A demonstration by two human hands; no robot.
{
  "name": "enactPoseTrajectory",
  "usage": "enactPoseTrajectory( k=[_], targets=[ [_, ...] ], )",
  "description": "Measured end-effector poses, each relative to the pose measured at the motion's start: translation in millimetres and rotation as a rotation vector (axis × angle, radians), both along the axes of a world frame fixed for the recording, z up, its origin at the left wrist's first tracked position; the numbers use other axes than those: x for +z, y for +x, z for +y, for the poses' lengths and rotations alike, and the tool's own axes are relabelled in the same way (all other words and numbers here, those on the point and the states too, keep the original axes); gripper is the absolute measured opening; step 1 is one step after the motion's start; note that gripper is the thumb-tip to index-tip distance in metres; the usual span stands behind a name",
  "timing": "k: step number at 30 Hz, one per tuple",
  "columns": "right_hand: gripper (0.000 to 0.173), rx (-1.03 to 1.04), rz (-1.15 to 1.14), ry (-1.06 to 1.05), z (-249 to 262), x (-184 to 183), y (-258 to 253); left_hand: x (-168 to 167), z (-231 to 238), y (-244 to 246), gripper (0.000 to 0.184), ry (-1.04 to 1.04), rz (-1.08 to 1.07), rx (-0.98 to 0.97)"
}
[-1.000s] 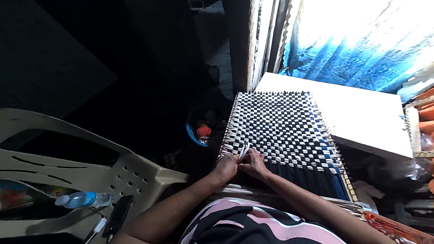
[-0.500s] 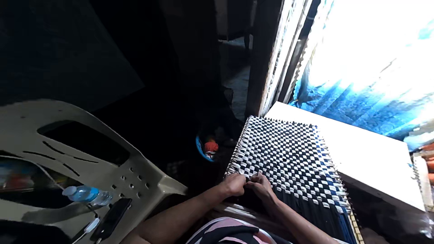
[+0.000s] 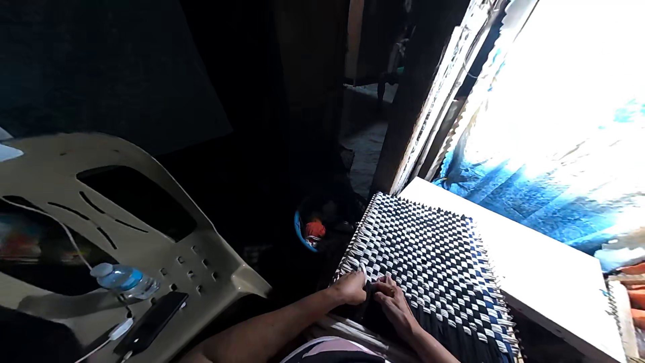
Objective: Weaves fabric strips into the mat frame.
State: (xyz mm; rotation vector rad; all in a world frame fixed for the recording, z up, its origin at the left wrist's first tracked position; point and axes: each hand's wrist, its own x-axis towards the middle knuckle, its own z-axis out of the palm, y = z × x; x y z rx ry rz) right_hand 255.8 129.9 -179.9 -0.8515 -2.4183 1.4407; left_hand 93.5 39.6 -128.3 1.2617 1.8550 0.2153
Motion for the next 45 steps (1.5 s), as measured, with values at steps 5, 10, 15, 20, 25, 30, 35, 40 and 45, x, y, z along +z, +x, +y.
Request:
enactPoseTrajectory(
  k=[5,10,15,20,25,30,35,40,45],
  targets=[
    [0.034,0.107,-0.13,0.12,-2.7,5.8,-1.3,18.4,-6.3,5.0,0.018,0.036,0.054,-0.028],
    [0.033,0.068,-0.106,0.082,-2.1,1.0,-1.2,18.9,-9.4,11.6,0.021,0.011,0.209,-0.142],
    [0.032,0.084,-0.085,0.09,0.8,-3.7,1.3,13.9,4.2,12.0,0.023,-0.03,0.172,-0.269],
    [0.035,0.178,-0.12,0.074,13.9,-3.7,0.8,9.6,1.7,1.7,0.019,0.015,0.063,-0.16],
    [0.029,0.129,-0.173,0.129,6.5,4.3,-5.4,13.3,-1.6,-2.3,0.019,0.074,0.073,-0.165],
    [0.019,-0.027,-0.034,0.329,-19.8,17.0,-7.7,28.3,-5.9,-2.7,0.019,0.128,0.128,-0.181],
    [0.013,0.006,0.125,0.707,-28.0,18.9,-11.1,26.5,-6.4,-15.4,0.023,0.225,0.128,-0.173],
    [0.017,0.038,0.084,0.144,-19.0,25.1,-6.9,16.9,-7.6,-28.0,0.022,0.309,0.058,-0.159],
    [0.014,0.054,0.051,-0.372,-0.7,50.0,-9.6,4.7,-4.0,-28.9,0.018,0.294,-0.054,-0.202]
  ],
)
